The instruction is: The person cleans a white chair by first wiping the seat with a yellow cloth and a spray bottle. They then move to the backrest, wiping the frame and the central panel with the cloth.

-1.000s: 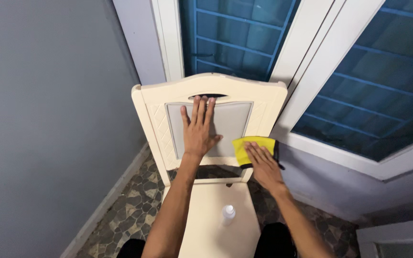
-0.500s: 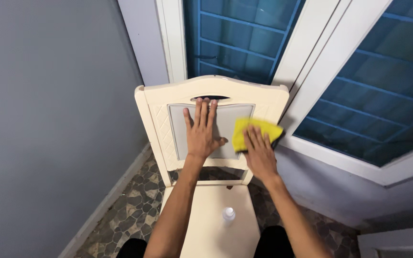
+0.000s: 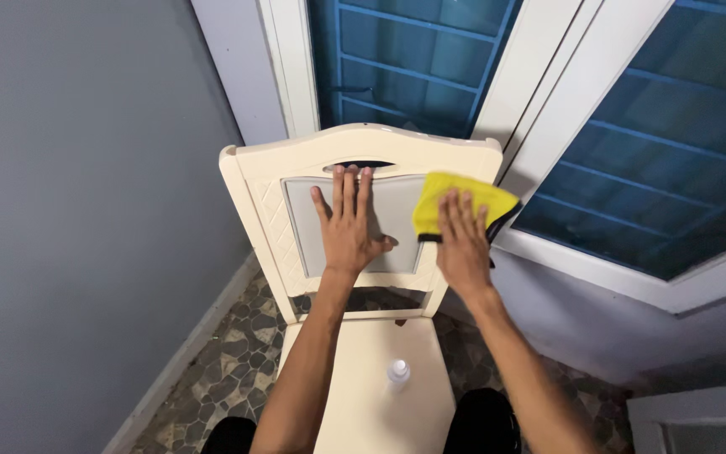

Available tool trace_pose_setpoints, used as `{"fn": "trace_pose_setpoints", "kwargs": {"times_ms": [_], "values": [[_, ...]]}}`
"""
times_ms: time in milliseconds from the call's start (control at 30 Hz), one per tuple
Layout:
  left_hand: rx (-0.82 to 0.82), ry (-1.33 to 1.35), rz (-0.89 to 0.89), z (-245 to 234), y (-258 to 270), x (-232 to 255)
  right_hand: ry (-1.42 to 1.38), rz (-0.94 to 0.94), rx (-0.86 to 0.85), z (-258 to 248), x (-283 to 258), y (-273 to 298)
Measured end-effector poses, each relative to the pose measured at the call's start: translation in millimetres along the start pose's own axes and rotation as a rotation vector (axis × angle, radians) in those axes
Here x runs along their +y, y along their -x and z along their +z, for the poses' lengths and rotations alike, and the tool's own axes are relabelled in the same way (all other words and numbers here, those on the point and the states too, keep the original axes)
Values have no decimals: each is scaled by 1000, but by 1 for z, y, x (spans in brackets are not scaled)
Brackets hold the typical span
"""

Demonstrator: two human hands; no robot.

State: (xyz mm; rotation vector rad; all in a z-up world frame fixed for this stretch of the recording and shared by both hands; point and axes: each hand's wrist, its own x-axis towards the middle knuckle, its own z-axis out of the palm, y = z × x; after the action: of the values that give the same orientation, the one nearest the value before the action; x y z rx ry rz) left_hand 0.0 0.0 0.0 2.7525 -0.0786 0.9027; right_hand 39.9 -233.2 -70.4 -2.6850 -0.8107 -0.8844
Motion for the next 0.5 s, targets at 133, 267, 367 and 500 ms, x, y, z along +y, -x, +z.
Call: {"fn": "trace_pose_setpoints", "kwargs": {"times_ms": [133,267,367,500], "values": [[-8,-14,5,-3,0,1,44,-93,-153,34,-4,58],[0,1,-8,-7,0,4,97,-85,-255,40,3,112],[-13,-18,-39,-8,2,9,62,-44,-214,19,11,110],[-16,-30,-61,-7,2,14,45,23,11,-17,23,48]]}}
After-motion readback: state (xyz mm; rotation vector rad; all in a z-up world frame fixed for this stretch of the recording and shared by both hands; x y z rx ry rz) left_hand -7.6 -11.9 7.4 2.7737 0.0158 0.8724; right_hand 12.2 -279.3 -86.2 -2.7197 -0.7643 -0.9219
